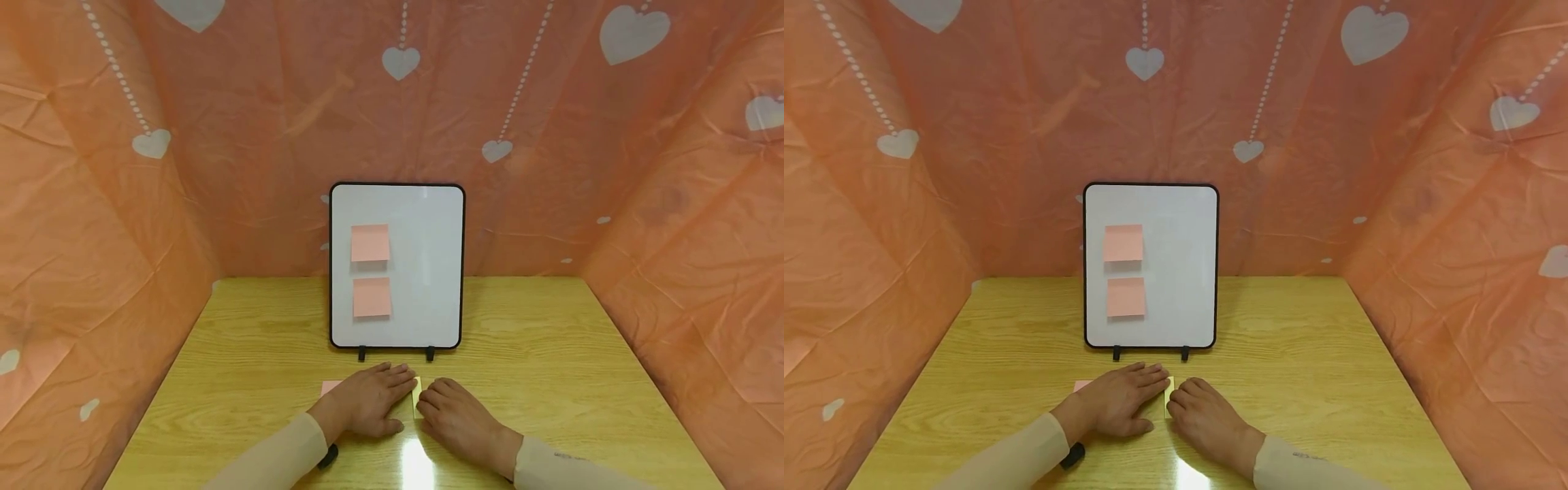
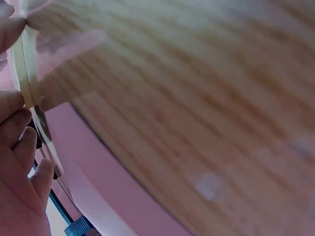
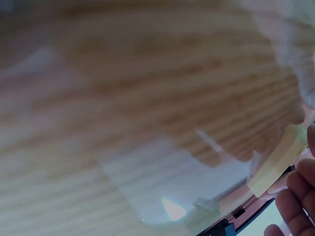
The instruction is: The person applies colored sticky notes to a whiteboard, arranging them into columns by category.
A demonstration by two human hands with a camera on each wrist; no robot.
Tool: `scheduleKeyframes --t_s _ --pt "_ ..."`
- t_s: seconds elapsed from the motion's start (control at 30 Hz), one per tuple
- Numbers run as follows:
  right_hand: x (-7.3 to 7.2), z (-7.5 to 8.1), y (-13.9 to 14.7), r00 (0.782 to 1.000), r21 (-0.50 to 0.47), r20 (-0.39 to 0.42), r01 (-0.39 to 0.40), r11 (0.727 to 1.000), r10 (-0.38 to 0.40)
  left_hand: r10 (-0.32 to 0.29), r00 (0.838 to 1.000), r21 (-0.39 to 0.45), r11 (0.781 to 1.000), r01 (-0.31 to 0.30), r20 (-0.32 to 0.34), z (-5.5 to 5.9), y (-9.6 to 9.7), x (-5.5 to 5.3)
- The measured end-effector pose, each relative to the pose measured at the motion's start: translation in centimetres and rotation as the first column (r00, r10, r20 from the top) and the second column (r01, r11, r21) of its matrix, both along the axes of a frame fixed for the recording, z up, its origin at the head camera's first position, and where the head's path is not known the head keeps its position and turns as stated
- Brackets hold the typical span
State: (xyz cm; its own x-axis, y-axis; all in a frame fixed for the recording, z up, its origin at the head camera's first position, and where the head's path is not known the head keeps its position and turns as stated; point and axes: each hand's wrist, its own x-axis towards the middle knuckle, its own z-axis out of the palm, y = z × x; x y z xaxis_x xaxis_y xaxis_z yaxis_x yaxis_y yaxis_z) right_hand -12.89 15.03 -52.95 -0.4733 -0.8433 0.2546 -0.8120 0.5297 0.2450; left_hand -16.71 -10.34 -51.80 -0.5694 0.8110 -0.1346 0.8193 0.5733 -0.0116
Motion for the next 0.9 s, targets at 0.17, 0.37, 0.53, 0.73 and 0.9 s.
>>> scheduleKeyframes --t_s 0.17,0.37,0.53,0.73,0.9 --pt "-0.21 0.07 -0.14 1.000 -0.027 -0.019 0.000 1.000 0.000 -0.006 1.000 -0.015 1.000 0.006 -0.003 0.11 -0.04 0.05" --pt "-0.30 0.27 -0.08 1.000 -0.055 -0.015 0.002 0.998 -0.003 -0.007 1.000 -0.015 1.000 0.007 -0.013 0.05 0.01 0.05" --pt "-0.48 0.30 -0.05 1.000 -0.077 -0.019 0.009 0.997 -0.011 -0.010 1.000 -0.025 1.000 0.009 -0.016 0.07 0.10 -0.04" --pt "-0.68 -0.03 -0.14 0.996 -0.084 -0.089 -0.003 0.996 -0.004 -0.003 1.000 -0.022 1.000 0.003 0.004 -0.06 0.15 -0.11" --pt "-0.86 -0.38 -0.35 0.993 -0.076 -0.115 0.003 0.997 -0.012 -0.001 1.000 -0.011 1.000 0.001 0.015 -0.16 0.07 -0.12"
